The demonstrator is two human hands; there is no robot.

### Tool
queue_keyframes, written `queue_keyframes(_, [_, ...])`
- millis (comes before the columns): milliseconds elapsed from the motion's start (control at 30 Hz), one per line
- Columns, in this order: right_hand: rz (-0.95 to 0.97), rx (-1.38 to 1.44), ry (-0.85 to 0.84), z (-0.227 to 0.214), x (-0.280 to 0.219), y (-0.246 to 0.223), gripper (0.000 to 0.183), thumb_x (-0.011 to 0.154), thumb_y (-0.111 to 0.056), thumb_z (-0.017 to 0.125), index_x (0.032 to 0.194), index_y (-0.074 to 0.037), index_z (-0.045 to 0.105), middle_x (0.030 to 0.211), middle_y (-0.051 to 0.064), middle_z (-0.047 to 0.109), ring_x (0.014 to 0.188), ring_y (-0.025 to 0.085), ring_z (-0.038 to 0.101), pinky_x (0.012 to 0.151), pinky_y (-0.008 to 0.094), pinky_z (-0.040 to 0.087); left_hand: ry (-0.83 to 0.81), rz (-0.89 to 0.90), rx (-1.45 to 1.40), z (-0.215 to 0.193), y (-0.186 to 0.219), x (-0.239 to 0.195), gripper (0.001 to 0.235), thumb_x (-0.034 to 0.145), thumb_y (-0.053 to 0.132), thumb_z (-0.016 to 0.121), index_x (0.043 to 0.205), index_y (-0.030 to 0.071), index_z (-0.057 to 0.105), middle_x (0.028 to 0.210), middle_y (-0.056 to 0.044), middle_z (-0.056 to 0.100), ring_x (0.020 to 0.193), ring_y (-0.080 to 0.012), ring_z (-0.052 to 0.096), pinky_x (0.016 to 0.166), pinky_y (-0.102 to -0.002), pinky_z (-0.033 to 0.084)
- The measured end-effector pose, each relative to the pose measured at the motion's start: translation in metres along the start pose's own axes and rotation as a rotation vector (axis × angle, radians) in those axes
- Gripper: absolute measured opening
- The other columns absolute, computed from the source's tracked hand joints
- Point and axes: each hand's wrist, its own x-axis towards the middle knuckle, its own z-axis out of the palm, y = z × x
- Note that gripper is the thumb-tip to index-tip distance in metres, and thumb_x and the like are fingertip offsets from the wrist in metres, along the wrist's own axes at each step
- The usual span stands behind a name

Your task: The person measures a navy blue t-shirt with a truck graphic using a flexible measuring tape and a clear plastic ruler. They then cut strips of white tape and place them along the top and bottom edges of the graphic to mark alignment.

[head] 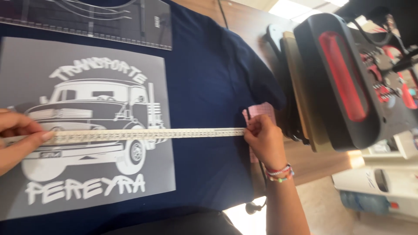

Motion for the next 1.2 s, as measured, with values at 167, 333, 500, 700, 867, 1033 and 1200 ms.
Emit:
queue_keyframes(167, [0.042, 0.029, -0.015, -0.004, -0.001, -0.010, 0.020, 0.079, -0.015, 0.075, 0.098, -0.015, 0.067, 0.083, -0.003, 0.075, 0.073, 0.012, 0.071, 0.077, 0.029, 0.054, 0.034, 0.059, 0.014, -0.022, 0.041, -0.005, 0.015, 0.085, 0.024, 0.085, 0.083, 0.010, 0.080, 0.070, -0.004, 0.062, 0.065, -0.0159, 0.048, 0.064, -0.030, 0.039])
queue_keyframes(333, [0.098, 0.012, -0.044, -0.005, -0.002, -0.015, 0.019, 0.080, -0.016, 0.074, 0.098, -0.016, 0.067, 0.084, -0.004, 0.075, 0.074, 0.012, 0.070, 0.078, 0.029, 0.054, 0.014, 0.007, 0.008, -0.030, 0.057, -0.007, 0.016, 0.082, 0.022, 0.087, 0.083, 0.007, 0.081, 0.072, -0.005, 0.064, 0.060, -0.0159, 0.047, 0.057, -0.029, 0.039])
queue_keyframes(500, [0.120, 0.004, -0.060, -0.007, -0.002, -0.018, 0.020, 0.081, -0.016, 0.072, 0.100, -0.015, 0.067, 0.085, -0.003, 0.075, 0.075, 0.013, 0.070, 0.078, 0.029, 0.055, 0.016, 0.015, -0.017, -0.028, 0.055, -0.007, 0.015, 0.082, 0.020, 0.088, 0.085, 0.007, 0.081, 0.072, -0.005, 0.063, 0.063, -0.0153, 0.046, 0.059, -0.028, 0.037])
queue_keyframes(700, [0.137, -0.027, -0.085, -0.009, -0.001, -0.022, 0.018, 0.082, -0.016, 0.070, 0.100, -0.015, 0.067, 0.086, -0.004, 0.075, 0.076, 0.013, 0.070, 0.080, 0.031, 0.054, 0.009, 0.013, -0.024, -0.030, 0.054, -0.007, 0.014, 0.081, 0.020, 0.088, 0.084, 0.008, 0.082, 0.073, -0.004, 0.065, 0.064, -0.0150, 0.047, 0.060, -0.028, 0.039])
queue_keyframes(867, [0.124, -0.031, -0.078, -0.006, 0.000, -0.018, 0.019, 0.081, -0.015, 0.070, 0.099, -0.016, 0.067, 0.085, -0.004, 0.076, 0.077, 0.013, 0.071, 0.080, 0.031, 0.054, -0.010, -0.022, -0.001, -0.033, 0.060, -0.007, 0.014, 0.083, 0.021, 0.087, 0.084, 0.008, 0.082, 0.074, -0.004, 0.066, 0.064, -0.0153, 0.048, 0.062, -0.027, 0.041])
queue_keyframes(1033, [0.116, -0.044, -0.071, -0.005, 0.000, -0.018, 0.019, 0.081, -0.016, 0.069, 0.100, -0.016, 0.067, 0.086, -0.004, 0.076, 0.076, 0.014, 0.071, 0.080, 0.032, 0.054, 0.006, 0.006, 0.029, -0.033, 0.058, -0.007, 0.014, 0.081, 0.022, 0.088, 0.082, 0.011, 0.082, 0.075, -0.001, 0.067, 0.063, -0.0138, 0.048, 0.062, -0.026, 0.040])
queue_keyframes(1200, [0.113, -0.043, -0.078, -0.005, 0.000, -0.017, 0.020, 0.080, -0.016, 0.069, 0.100, -0.017, 0.066, 0.085, -0.005, 0.076, 0.076, 0.014, 0.072, 0.081, 0.032, 0.053, -0.009, -0.004, 0.092, -0.034, 0.060, -0.008, 0.015, 0.082, 0.028, 0.087, 0.083, 0.014, 0.083, 0.077, 0.001, 0.071, 0.066, -0.0118, 0.055, 0.062, -0.026, 0.043])
